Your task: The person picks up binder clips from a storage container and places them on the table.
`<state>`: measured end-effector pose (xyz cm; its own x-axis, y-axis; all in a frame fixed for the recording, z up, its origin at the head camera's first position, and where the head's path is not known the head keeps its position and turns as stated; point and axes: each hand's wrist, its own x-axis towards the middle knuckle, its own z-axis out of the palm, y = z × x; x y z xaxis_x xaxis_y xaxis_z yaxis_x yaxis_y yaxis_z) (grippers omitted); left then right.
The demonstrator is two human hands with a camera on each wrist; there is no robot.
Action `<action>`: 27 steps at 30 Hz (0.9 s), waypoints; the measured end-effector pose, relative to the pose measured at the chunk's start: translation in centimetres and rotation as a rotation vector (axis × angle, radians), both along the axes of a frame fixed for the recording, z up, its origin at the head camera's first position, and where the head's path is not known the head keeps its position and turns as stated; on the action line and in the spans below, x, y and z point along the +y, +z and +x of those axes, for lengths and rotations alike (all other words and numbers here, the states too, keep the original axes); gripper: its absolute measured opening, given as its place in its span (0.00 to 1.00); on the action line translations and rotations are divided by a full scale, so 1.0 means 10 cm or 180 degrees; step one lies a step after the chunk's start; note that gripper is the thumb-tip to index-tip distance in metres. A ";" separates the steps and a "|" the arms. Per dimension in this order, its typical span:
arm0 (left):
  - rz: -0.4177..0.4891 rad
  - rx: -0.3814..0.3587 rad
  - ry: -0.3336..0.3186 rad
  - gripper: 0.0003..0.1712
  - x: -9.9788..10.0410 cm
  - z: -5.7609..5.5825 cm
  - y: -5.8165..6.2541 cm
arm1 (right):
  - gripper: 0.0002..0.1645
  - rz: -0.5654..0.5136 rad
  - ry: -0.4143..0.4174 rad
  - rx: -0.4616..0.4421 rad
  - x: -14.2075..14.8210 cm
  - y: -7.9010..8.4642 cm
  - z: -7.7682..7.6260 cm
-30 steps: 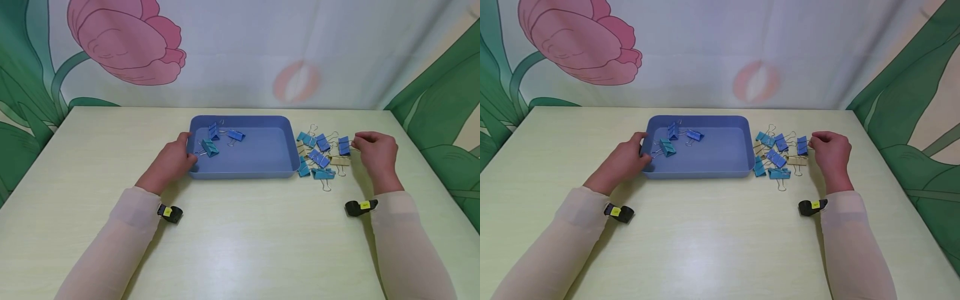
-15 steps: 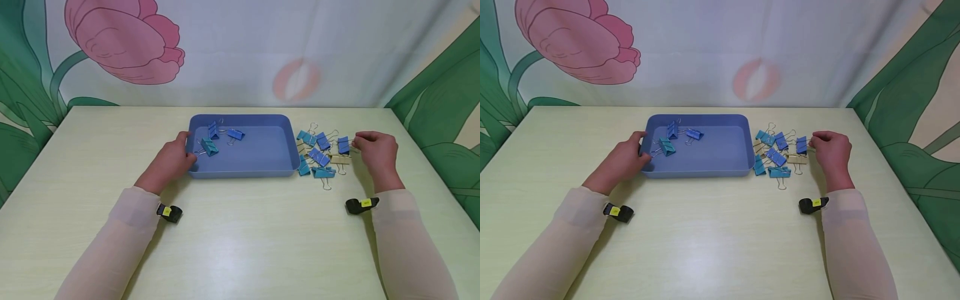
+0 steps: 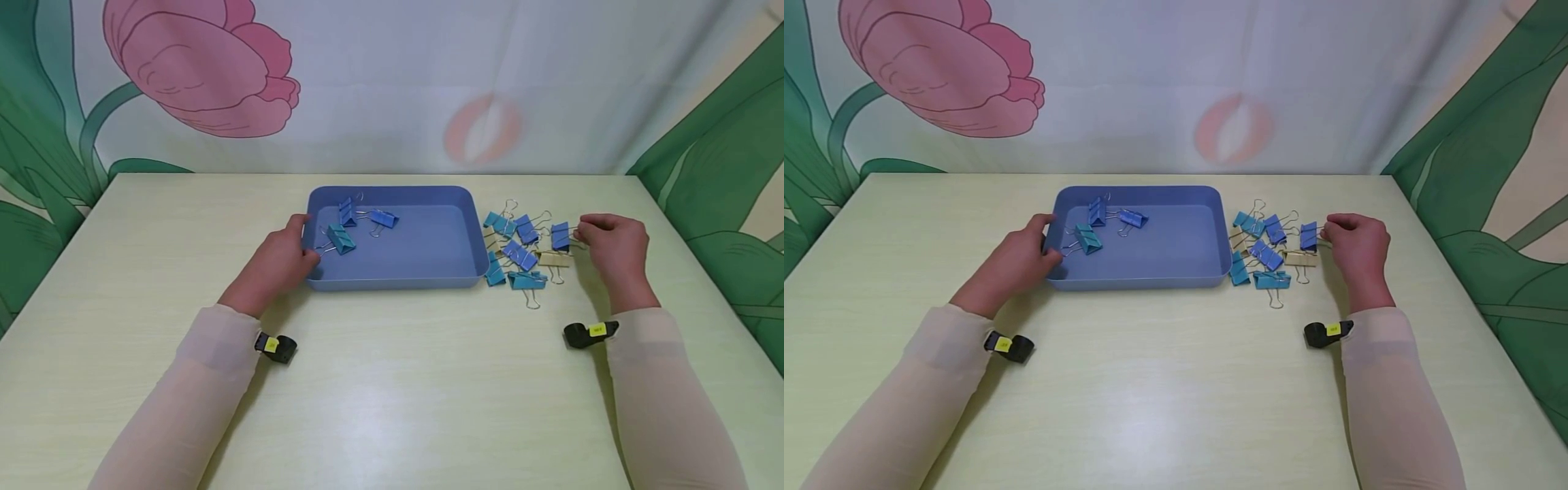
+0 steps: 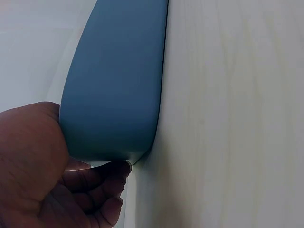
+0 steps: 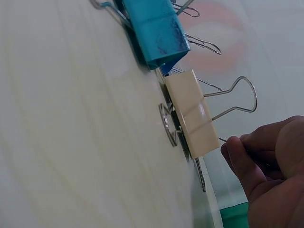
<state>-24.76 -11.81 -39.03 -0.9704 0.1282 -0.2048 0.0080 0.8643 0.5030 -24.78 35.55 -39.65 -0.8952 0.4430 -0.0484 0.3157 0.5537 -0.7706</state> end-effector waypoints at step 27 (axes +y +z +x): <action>0.0008 0.0073 -0.0015 0.38 0.00 0.00 -0.02 | 0.29 0.0427 -0.0110 0.0404 -0.16 0.14 0.04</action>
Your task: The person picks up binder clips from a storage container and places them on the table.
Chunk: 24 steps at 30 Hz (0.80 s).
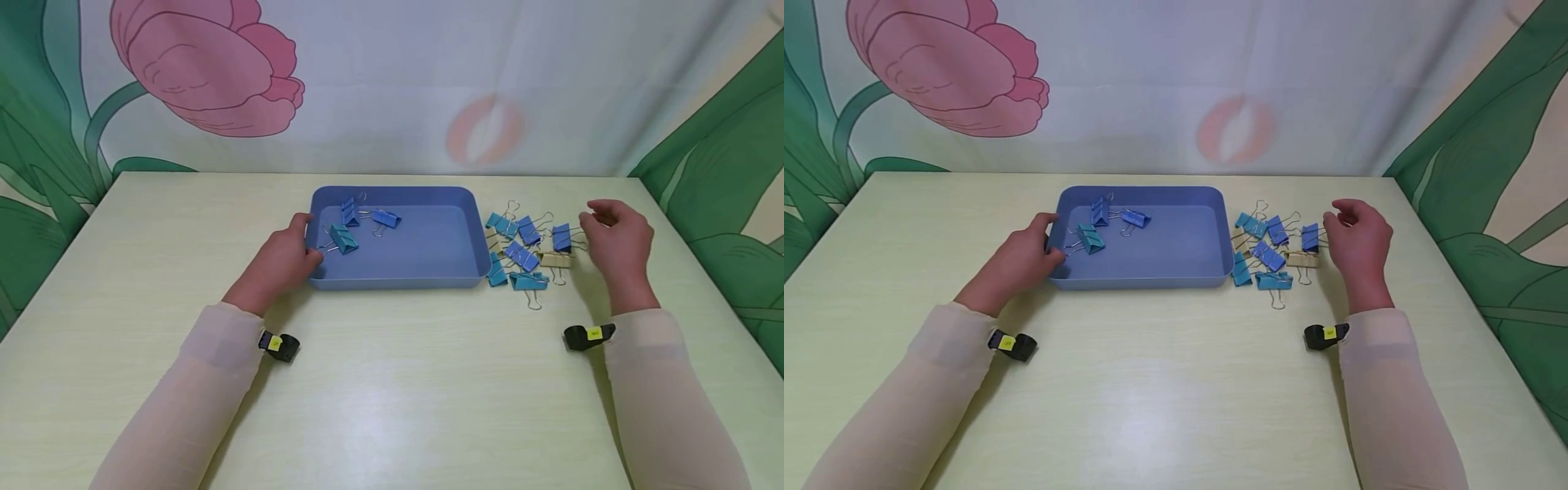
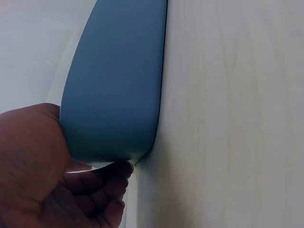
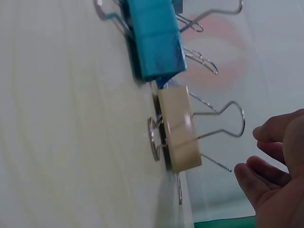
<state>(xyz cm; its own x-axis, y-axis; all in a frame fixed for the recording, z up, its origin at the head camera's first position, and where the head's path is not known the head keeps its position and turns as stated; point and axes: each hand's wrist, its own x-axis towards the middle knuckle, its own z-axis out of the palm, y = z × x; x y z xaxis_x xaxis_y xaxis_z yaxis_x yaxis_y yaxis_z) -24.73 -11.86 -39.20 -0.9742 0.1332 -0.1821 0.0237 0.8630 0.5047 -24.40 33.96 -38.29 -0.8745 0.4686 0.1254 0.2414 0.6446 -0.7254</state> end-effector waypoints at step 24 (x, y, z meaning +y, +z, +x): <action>0.0052 -0.0064 0.0083 0.40 -0.01 -0.02 -0.02 | 0.21 -0.0117 0.0387 0.1015 -0.56 0.37 0.12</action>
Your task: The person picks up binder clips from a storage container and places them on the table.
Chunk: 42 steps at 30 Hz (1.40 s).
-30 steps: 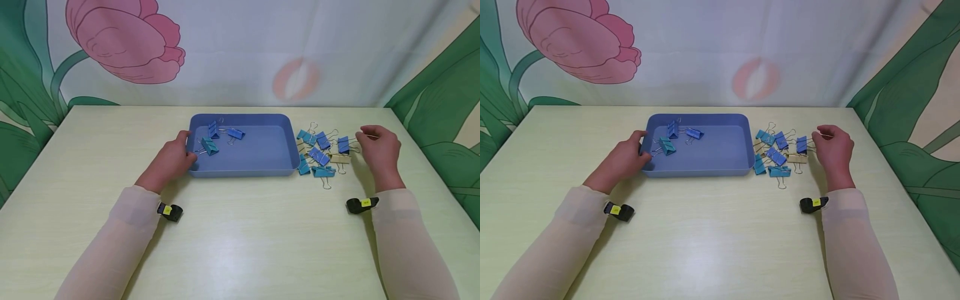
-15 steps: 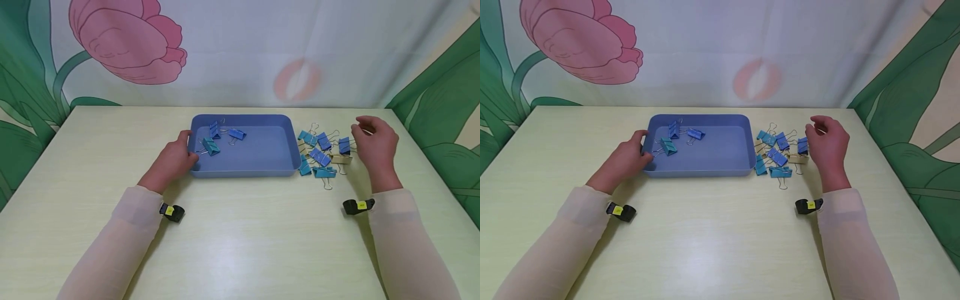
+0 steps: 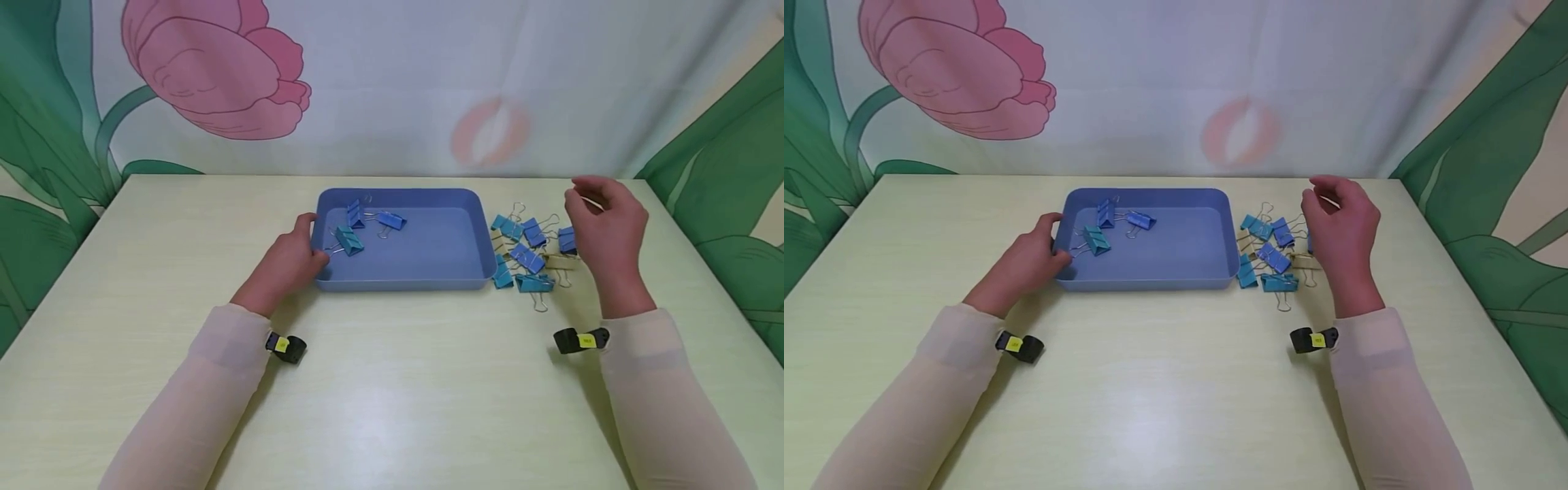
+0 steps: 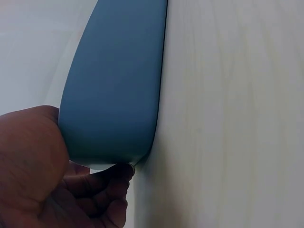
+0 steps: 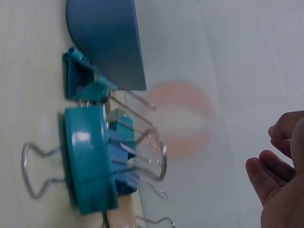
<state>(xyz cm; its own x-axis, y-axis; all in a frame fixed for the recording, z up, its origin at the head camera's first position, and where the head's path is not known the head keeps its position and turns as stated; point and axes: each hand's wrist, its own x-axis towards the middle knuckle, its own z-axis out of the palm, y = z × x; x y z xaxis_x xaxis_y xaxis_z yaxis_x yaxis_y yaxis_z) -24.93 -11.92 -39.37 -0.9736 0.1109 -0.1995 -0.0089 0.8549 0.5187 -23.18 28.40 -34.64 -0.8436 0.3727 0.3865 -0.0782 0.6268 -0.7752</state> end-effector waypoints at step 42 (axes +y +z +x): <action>0.0008 0.0000 0.0023 0.39 0.00 0.00 -0.02 | 0.20 0.0200 0.1319 0.0071 -1.41 -0.10 -0.38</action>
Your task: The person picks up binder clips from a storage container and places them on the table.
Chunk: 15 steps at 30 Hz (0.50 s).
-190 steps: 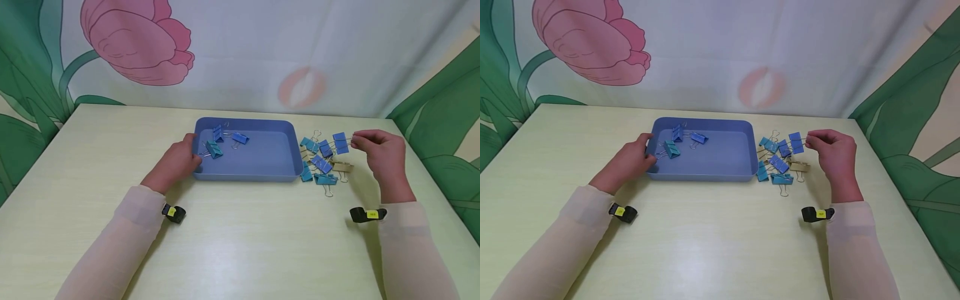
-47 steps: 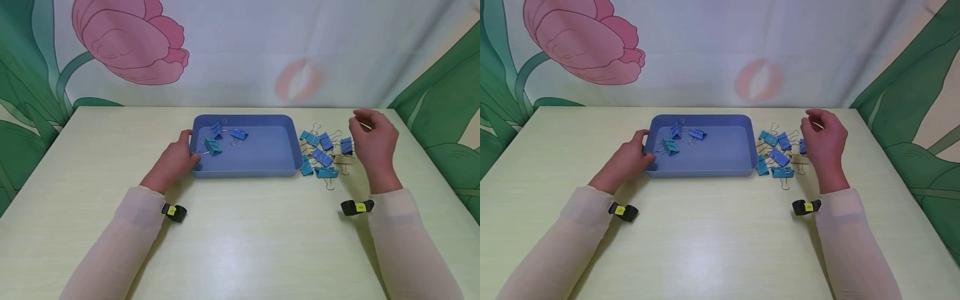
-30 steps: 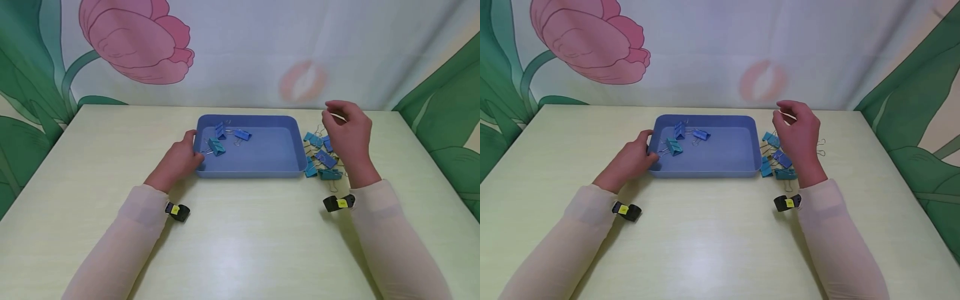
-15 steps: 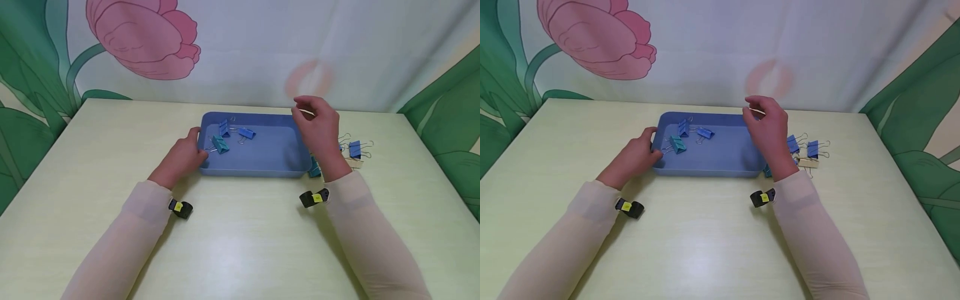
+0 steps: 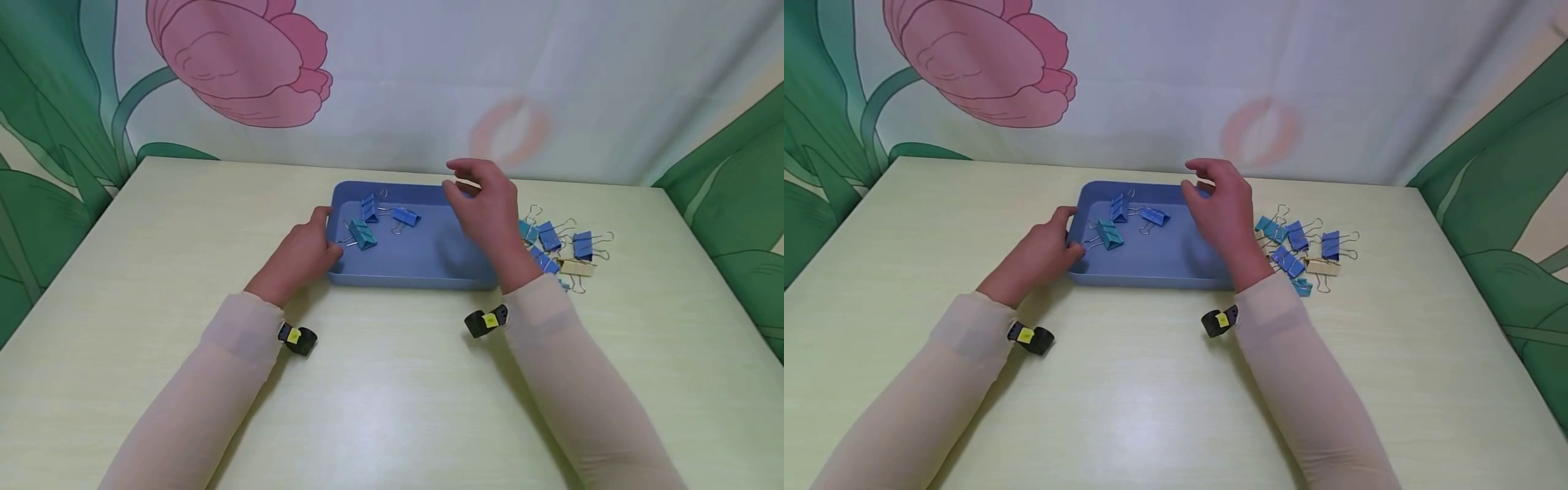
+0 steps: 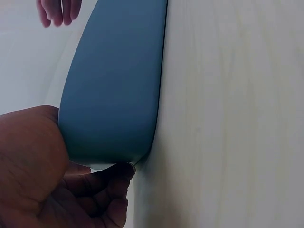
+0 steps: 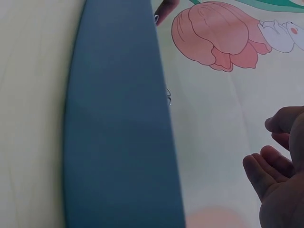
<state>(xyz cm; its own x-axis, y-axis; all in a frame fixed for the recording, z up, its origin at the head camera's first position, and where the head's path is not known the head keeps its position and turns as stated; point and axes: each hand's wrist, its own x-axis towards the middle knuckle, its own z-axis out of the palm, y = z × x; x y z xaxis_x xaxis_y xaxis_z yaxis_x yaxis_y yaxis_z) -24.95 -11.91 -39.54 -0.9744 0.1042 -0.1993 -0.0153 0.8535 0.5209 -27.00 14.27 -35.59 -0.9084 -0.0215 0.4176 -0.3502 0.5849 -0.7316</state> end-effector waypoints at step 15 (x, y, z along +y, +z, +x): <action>-0.0056 0.0027 -0.0053 0.39 -0.01 -0.04 -0.02 | 0.25 0.0386 0.0256 -0.0535 -0.27 -0.11 -0.13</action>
